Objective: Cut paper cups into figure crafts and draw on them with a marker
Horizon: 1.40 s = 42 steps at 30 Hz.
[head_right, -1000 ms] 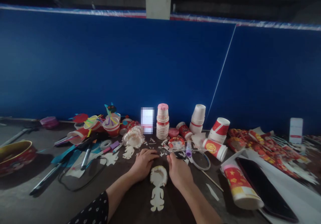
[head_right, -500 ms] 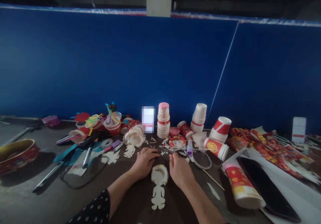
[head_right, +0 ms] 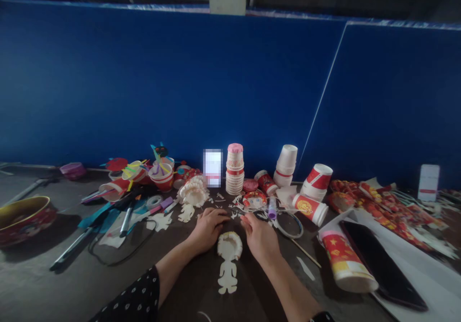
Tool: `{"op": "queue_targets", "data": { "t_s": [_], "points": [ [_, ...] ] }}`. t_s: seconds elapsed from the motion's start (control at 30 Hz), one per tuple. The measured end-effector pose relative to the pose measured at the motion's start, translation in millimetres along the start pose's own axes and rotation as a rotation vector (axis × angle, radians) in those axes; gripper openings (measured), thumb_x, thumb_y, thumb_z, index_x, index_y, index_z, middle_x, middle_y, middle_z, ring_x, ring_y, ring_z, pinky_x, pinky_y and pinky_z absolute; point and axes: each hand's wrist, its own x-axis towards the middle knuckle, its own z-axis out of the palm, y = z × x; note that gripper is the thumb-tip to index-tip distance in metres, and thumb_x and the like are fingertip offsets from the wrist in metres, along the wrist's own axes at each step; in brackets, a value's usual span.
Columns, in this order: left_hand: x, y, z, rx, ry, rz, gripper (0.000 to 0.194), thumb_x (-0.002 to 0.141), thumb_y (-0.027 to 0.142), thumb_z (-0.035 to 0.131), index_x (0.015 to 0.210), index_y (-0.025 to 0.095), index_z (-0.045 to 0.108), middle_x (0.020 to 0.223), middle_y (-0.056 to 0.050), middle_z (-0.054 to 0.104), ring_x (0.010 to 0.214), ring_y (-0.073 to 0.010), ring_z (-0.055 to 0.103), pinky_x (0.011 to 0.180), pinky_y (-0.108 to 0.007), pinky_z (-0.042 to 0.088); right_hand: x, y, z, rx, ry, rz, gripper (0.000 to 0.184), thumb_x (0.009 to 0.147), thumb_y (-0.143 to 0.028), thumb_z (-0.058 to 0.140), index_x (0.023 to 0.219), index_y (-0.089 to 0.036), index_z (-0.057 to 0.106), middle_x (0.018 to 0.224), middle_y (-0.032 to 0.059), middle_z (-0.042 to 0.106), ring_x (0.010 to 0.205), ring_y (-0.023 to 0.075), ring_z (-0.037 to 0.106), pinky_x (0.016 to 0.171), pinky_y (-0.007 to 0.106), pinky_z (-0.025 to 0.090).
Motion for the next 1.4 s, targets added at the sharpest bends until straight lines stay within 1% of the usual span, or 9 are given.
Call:
{"op": "queue_targets", "data": {
  "t_s": [0.13,0.33,0.6,0.67,0.8,0.9,1.0,1.17,1.4],
  "points": [
    [0.0,0.0,0.2,0.001,-0.005,0.006,0.035,0.073,0.014,0.043,0.098,0.027,0.063,0.114,0.0,0.056,0.104,-0.0225,0.04,0.086,-0.04,0.032,-0.1,0.1,0.7,-0.07,-0.022,0.028,0.02,0.088,-0.03,0.035,0.093,-0.023,0.053,0.096,0.0034,0.068,0.079,0.0169,0.065,0.059,0.022,0.039],
    [0.6,-1.3,1.8,0.0,-0.001,0.008,0.035,0.073,0.015,0.043,0.098,0.028,0.063,0.113,0.0,0.056,0.103,-0.0226,0.04,0.086,-0.04,0.032,-1.0,-0.9,2.8,-0.242,-0.02,0.104,0.019,0.086,-0.034,0.04,0.097,-0.019,0.047,0.075,0.0067,0.069,0.068,0.0197,0.065,0.05,0.023,0.033],
    [0.5,-1.8,2.3,-0.017,0.023,0.014,0.035,0.072,0.015,0.043,0.097,0.028,0.064,0.112,0.0,0.057,0.102,-0.0224,0.041,0.086,-0.04,0.032,-2.0,-8.6,-1.9,-0.264,-0.005,0.164,0.021,0.087,-0.034,0.038,0.093,-0.016,0.046,0.073,0.0097,0.067,0.067,0.0213,0.064,0.049,0.024,0.032],
    [0.7,-1.8,2.2,-0.018,0.025,0.019,0.035,0.072,0.015,0.044,0.096,0.028,0.064,0.112,0.001,0.057,0.102,-0.0222,0.041,0.086,-0.04,0.032,-2.2,-8.4,-2.3,-0.244,-0.006,0.152,0.02,0.087,-0.034,0.036,0.092,-0.017,0.047,0.074,0.0087,0.068,0.067,0.021,0.064,0.049,0.024,0.033],
    [1.3,-2.3,2.7,-0.009,0.011,0.01,0.035,0.071,0.014,0.044,0.097,0.029,0.063,0.113,0.0,0.056,0.103,-0.0225,0.041,0.086,-0.041,0.031,-2.0,-4.4,-0.7,-0.148,-0.022,0.082,0.016,0.088,-0.026,0.034,0.092,-0.021,0.048,0.092,0.0046,0.068,0.076,0.0183,0.065,0.055,0.023,0.037],
    [1.3,-2.5,2.9,0.002,0.009,0.01,0.035,0.072,0.014,0.044,0.098,0.029,0.063,0.113,0.0,0.056,0.103,-0.0226,0.041,0.086,-0.041,0.032,-1.3,-1.7,1.3,-0.081,-0.015,0.064,0.014,0.087,-0.019,0.035,0.093,-0.02,0.048,0.101,0.0051,0.066,0.083,0.0175,0.064,0.061,0.023,0.039],
    [1.1,-2.1,2.3,0.002,0.014,0.015,0.034,0.073,0.015,0.044,0.097,0.029,0.063,0.113,0.0,0.056,0.102,-0.0227,0.041,0.085,-0.04,0.032,-0.2,-1.4,2.5,-0.073,0.016,0.062,0.011,0.085,-0.016,0.038,0.089,-0.018,0.047,0.096,0.008,0.067,0.083,0.0178,0.063,0.062,0.023,0.039],
    [0.9,-1.6,1.7,0.001,-0.001,0.001,0.034,0.073,0.015,0.044,0.098,0.028,0.063,0.114,0.0,0.056,0.103,-0.0225,0.041,0.086,-0.04,0.031,0.9,-2.6,3.1,-0.118,0.08,0.035,0.007,0.084,-0.016,0.041,0.079,-0.017,0.045,0.076,0.0077,0.066,0.071,0.0189,0.064,0.055,0.023,0.036],
    [1.1,-2.2,3.7,-0.008,0.005,0.001,0.036,0.072,0.014,0.044,0.098,0.029,0.063,0.113,0.0,0.056,0.104,-0.0229,0.04,0.086,-0.041,0.031,0.4,2.9,8.3,-0.112,0.127,-0.015,0.003,0.082,-0.017,0.044,0.078,-0.018,0.044,0.07,0.0055,0.064,0.069,0.0185,0.063,0.054,0.023,0.035]
  ]
}}
